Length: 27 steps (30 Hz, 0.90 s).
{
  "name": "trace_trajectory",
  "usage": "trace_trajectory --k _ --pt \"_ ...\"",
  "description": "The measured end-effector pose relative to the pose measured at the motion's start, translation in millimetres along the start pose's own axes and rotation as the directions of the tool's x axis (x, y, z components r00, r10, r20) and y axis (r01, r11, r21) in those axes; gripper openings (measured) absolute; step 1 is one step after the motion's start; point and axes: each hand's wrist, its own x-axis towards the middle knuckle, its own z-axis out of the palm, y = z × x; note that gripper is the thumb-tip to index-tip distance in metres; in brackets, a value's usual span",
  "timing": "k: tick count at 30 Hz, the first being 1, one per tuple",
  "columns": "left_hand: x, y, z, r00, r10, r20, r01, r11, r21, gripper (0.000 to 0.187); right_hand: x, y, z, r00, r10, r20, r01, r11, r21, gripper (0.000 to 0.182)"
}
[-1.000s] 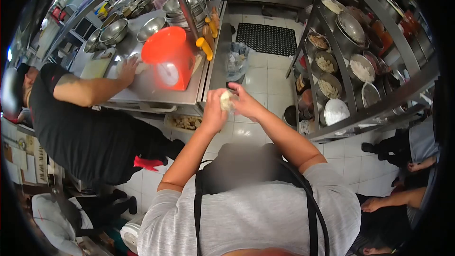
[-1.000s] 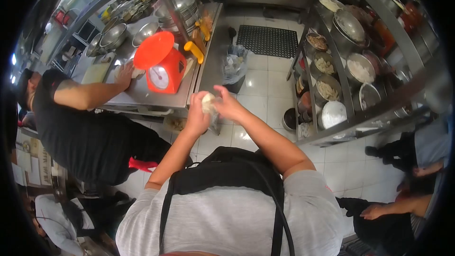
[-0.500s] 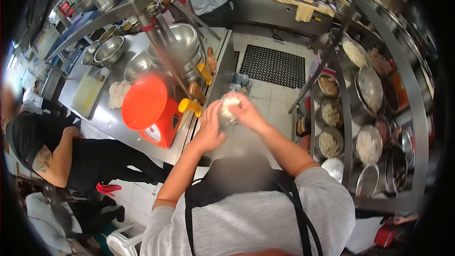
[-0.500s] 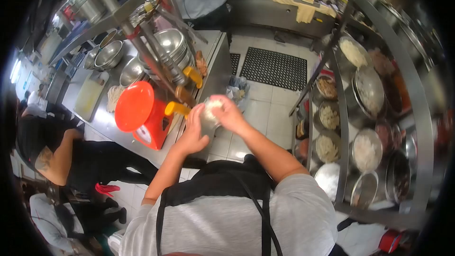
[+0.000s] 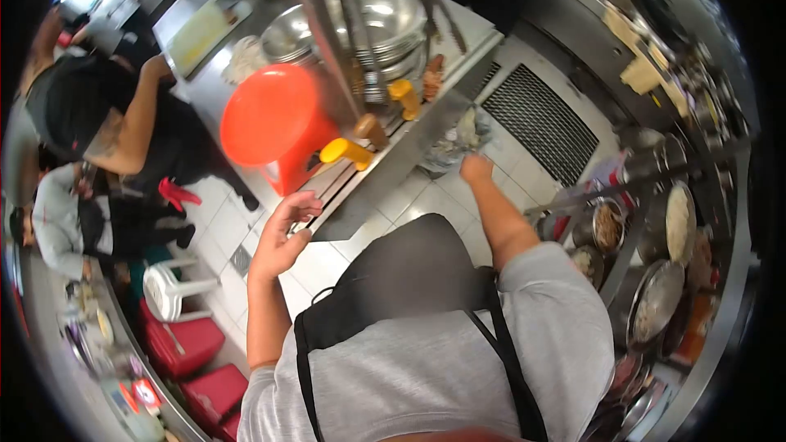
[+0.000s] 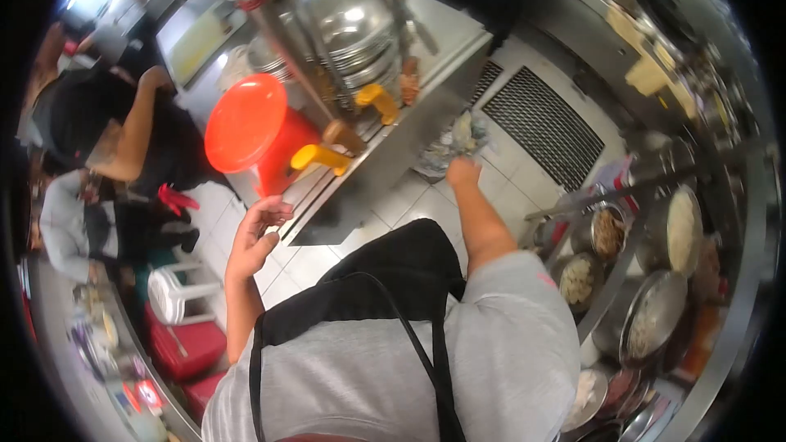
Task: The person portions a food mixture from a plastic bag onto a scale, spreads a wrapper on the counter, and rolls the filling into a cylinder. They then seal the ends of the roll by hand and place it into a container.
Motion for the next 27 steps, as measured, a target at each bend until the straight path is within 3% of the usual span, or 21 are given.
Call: trace_trajectory --k 3,6,9,11,15,20,23,27 --pt "-52.0 -20.0 -32.5 0.951 -0.112 -0.287 0.078 0.989 -0.128 0.049 -27.1 -43.1 64.7 0.944 -0.309 0.117 0.308 0.951 0.026 0.023" --pt "-114.0 -32.4 -60.7 0.843 -0.14 -0.519 0.164 0.986 0.001 0.043 -14.5 -66.2 137.8 0.817 -0.427 0.388 0.472 0.881 -0.024 0.025" --pt "-186.2 -34.0 -82.5 0.719 -0.204 -0.665 0.369 0.922 0.116 0.043 -19.8 -110.6 155.1 0.681 -0.542 0.493 0.646 0.761 -0.055 0.026" --pt "-240.9 -36.5 -89.7 0.621 -0.264 -0.738 0.431 0.902 0.04 0.043 -28.0 -148.3 160.6 0.629 -0.565 0.533 0.707 0.701 -0.091 0.027" --pt "-357.2 -46.3 -105.4 0.416 -0.366 -0.832 0.55 0.83 -0.09 0.044 -63.6 -239.7 172.0 0.564 -0.593 0.575 0.778 0.615 -0.129 0.029" --pt "-495.1 -69.0 -93.6 0.096 -0.452 -0.887 0.521 0.782 -0.342 0.044 -129.8 -344.6 198.1 0.445 -0.651 0.615 0.873 0.469 -0.134 0.031" --pt "-549.4 -75.7 -91.2 -0.024 -0.499 -0.866 0.524 0.732 -0.436 0.044 -167.7 -404.8 214.8 0.318 -0.687 0.653 0.937 0.333 -0.106 0.033" --pt "-595.4 -70.5 -97.7 -0.135 -0.503 -0.853 0.507 0.705 -0.496 0.043 -229.1 -488.0 234.1 0.079 -0.733 0.675 0.997 0.073 -0.038 0.035"
